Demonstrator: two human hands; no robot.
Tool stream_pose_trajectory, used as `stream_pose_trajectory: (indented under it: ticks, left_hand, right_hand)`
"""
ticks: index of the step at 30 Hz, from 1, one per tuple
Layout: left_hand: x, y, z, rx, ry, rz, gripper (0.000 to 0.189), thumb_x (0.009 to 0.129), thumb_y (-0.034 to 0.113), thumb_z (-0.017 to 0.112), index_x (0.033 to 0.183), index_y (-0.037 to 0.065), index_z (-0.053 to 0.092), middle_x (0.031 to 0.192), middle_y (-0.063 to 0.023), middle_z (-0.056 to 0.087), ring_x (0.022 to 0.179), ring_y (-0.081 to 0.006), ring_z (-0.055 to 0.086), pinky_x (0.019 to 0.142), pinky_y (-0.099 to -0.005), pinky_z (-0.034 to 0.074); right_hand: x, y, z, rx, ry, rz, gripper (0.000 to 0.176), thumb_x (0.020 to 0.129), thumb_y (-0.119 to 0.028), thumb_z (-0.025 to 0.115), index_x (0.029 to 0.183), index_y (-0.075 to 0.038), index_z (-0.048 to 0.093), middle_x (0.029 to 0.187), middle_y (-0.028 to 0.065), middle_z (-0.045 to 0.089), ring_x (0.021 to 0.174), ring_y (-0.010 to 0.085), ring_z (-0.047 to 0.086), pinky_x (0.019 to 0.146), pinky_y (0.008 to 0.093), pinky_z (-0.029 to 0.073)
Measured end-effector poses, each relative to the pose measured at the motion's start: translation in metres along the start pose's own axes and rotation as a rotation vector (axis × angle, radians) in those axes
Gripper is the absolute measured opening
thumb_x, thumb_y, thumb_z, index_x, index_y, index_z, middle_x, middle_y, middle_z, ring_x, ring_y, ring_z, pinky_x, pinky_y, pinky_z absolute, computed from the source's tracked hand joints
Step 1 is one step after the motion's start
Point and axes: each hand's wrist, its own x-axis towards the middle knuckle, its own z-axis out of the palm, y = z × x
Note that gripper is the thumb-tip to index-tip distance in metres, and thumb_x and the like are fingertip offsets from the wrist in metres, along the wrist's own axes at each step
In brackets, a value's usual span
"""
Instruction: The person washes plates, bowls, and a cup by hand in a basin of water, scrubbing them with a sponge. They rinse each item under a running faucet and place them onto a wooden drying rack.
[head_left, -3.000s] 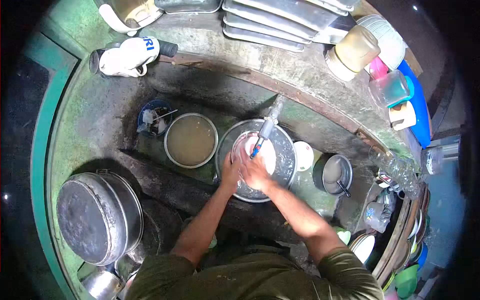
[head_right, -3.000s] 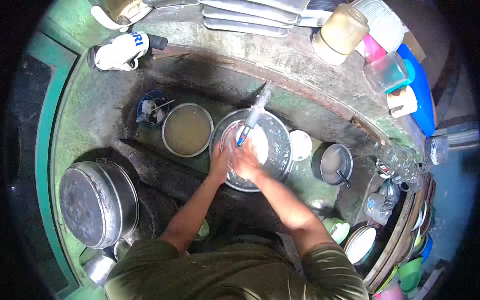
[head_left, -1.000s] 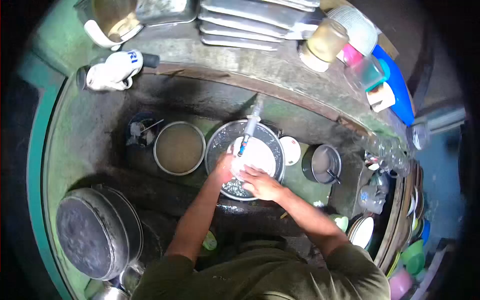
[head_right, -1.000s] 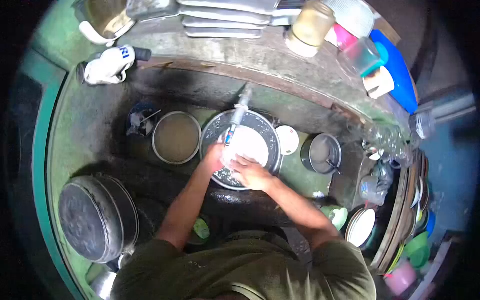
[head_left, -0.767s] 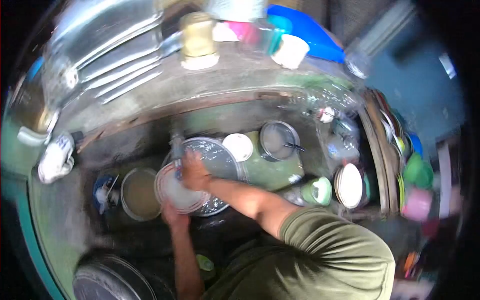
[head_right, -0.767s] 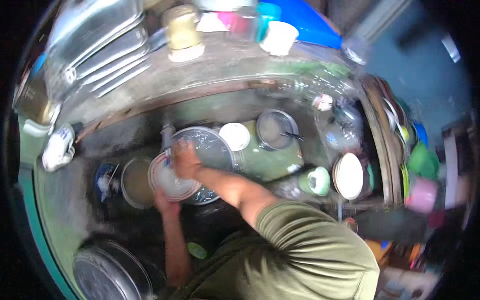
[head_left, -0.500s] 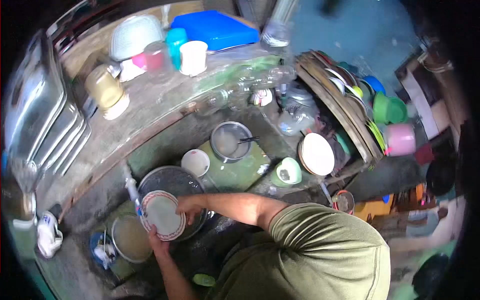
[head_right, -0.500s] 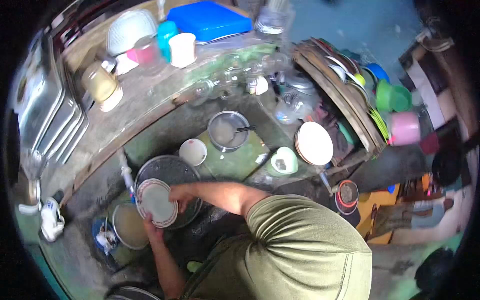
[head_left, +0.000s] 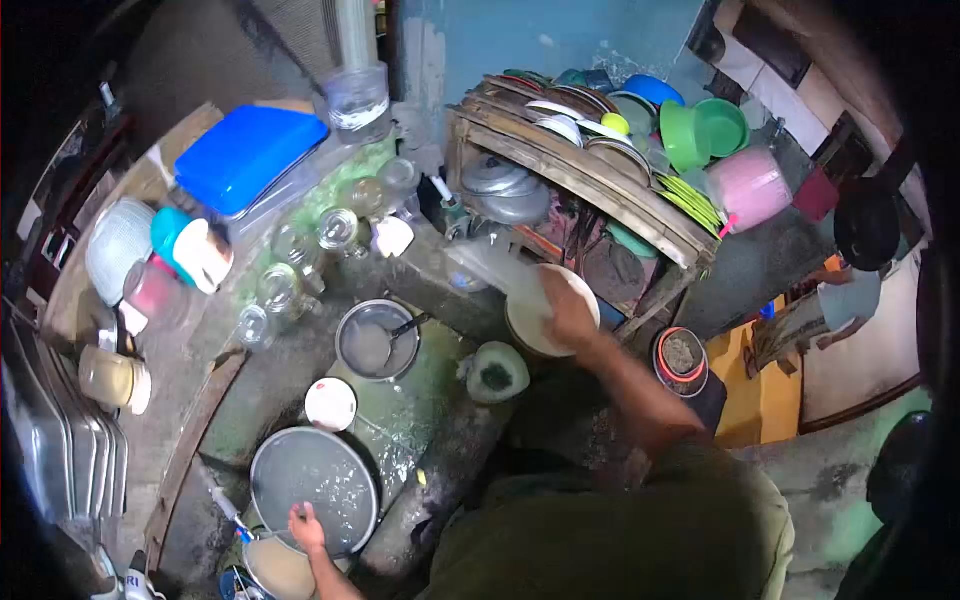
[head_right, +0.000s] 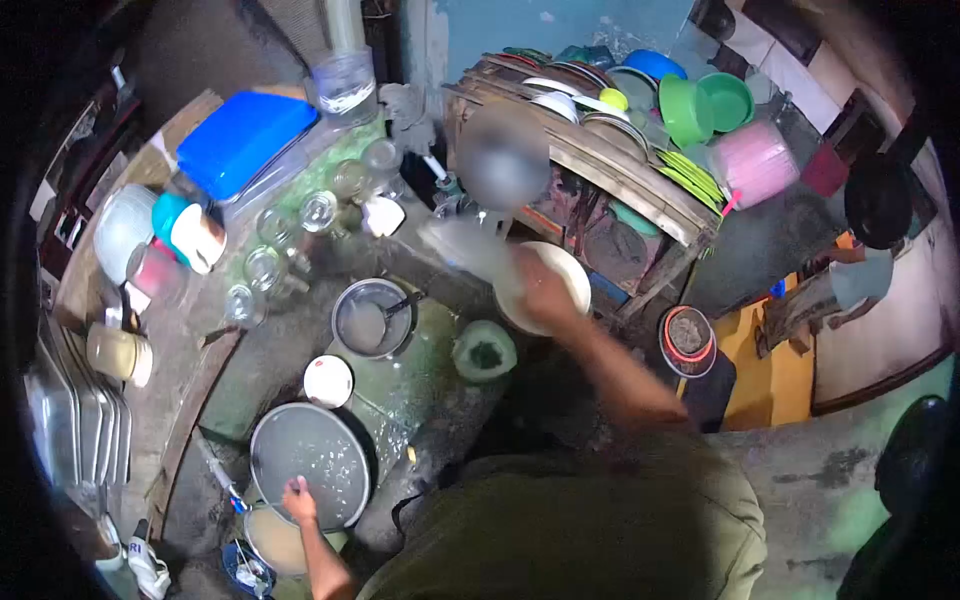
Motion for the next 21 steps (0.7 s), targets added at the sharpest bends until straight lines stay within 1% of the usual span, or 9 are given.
stream_pose_trajectory:
  ticks: [2, 4, 6, 9, 10, 11, 13, 15, 21]
  left_hand:
    - [-0.027, 0.002, 0.013, -0.184, 0.061, 0.014, 0.039, 0.094, 0.036, 0.056, 0.100, -0.003, 0.061, 0.099, -0.0168, 0.065, 0.094, -0.0298, 0.060, 0.084, -0.0429, 0.046]
    - [-0.061, 0.001, 0.022, -0.533, -0.075, -0.299, 0.036, 0.094, 0.031, 0.056, 0.104, -0.004, 0.060, 0.100, -0.0142, 0.064, 0.091, -0.0245, 0.057, 0.084, -0.0397, 0.045]
    - [-0.095, 0.010, 0.021, -0.582, -0.031, -0.384, 0.035, 0.094, 0.030, 0.056, 0.102, -0.005, 0.060, 0.099, -0.0119, 0.063, 0.089, -0.0222, 0.054, 0.083, -0.0381, 0.045]
    - [-0.123, 0.042, 0.033, -0.682, 0.032, -0.559, 0.035, 0.094, 0.030, 0.055, 0.095, -0.005, 0.060, 0.093, -0.0087, 0.062, 0.083, -0.0194, 0.051, 0.077, -0.0363, 0.045]
    - [-0.135, 0.048, 0.036, -0.728, 0.060, -0.663, 0.035, 0.094, 0.030, 0.055, 0.090, -0.004, 0.060, 0.089, -0.0076, 0.063, 0.080, -0.0188, 0.050, 0.074, -0.0359, 0.044]
    - [-0.140, 0.044, 0.048, -0.697, 0.103, -0.414, 0.040, 0.095, 0.035, 0.054, 0.087, -0.004, 0.061, 0.086, -0.0076, 0.062, 0.077, -0.0198, 0.051, 0.073, -0.0355, 0.045]
    - [-0.145, 0.057, 0.040, -0.395, -0.084, -0.371, 0.043, 0.096, 0.037, 0.052, 0.085, -0.004, 0.062, 0.076, -0.0072, 0.061, 0.072, -0.0182, 0.049, 0.070, -0.0368, 0.045]
    - [-0.150, 0.099, 0.045, -0.473, 0.091, -0.461, 0.037, 0.096, 0.034, 0.053, 0.082, 0.000, 0.061, 0.069, -0.0032, 0.056, 0.064, -0.0142, 0.047, 0.060, -0.0347, 0.042]
    - [-0.134, 0.157, 0.052, -0.620, 0.140, -0.716, 0.025, 0.093, 0.028, 0.059, 0.089, 0.004, 0.062, 0.078, 0.0000, 0.059, 0.074, -0.0106, 0.051, 0.070, -0.0274, 0.043]
  right_hand:
    - [0.038, 0.050, -0.061, -0.143, -0.088, 0.356, 0.073, 0.069, -0.005, 0.060, 0.138, 0.001, 0.039, 0.137, 0.0224, 0.045, 0.126, 0.0381, 0.044, 0.105, 0.0443, 0.037]
    - [0.070, 0.230, -0.057, -0.800, 0.093, -0.058, 0.059, 0.076, -0.008, 0.055, 0.133, -0.002, 0.043, 0.126, 0.0202, 0.050, 0.114, 0.0366, 0.054, 0.083, 0.0457, 0.054]
    - [0.091, 0.268, -0.072, -0.773, 0.163, 0.095, 0.048, 0.080, -0.007, 0.052, 0.127, -0.005, 0.044, 0.120, 0.0183, 0.049, 0.103, 0.0375, 0.059, 0.071, 0.0463, 0.057]
    - [0.115, 0.301, -0.095, -0.665, 0.109, 0.244, 0.045, 0.082, -0.006, 0.051, 0.126, -0.006, 0.043, 0.120, 0.0186, 0.048, 0.088, 0.0391, 0.063, 0.069, 0.0484, 0.056]
    - [0.130, 0.287, -0.113, -0.611, -0.114, 0.482, 0.063, 0.078, -0.005, 0.060, 0.136, -0.002, 0.036, 0.137, 0.0232, 0.041, 0.109, 0.0431, 0.056, 0.088, 0.0523, 0.049]
    - [0.130, 0.314, -0.105, -0.638, -0.065, 0.420, 0.063, 0.077, -0.006, 0.062, 0.135, -0.003, 0.038, 0.134, 0.0241, 0.043, 0.109, 0.0431, 0.055, 0.087, 0.0518, 0.049]
    - [0.128, 0.372, -0.102, -0.615, -0.026, 0.234, 0.071, 0.072, -0.009, 0.069, 0.136, -0.004, 0.039, 0.132, 0.0267, 0.045, 0.111, 0.0438, 0.054, 0.088, 0.0492, 0.048]
    - [0.132, 0.433, -0.088, -0.704, 0.096, 0.023, 0.078, 0.075, -0.010, 0.067, 0.143, 0.000, 0.030, 0.134, 0.0239, 0.045, 0.119, 0.0410, 0.048, 0.098, 0.0451, 0.043]
    - [0.175, 0.450, -0.112, -0.609, 0.155, 0.292, 0.056, 0.081, -0.010, 0.055, 0.136, -0.011, 0.044, 0.115, 0.0270, 0.055, 0.106, 0.0443, 0.055, 0.087, 0.0513, 0.046]
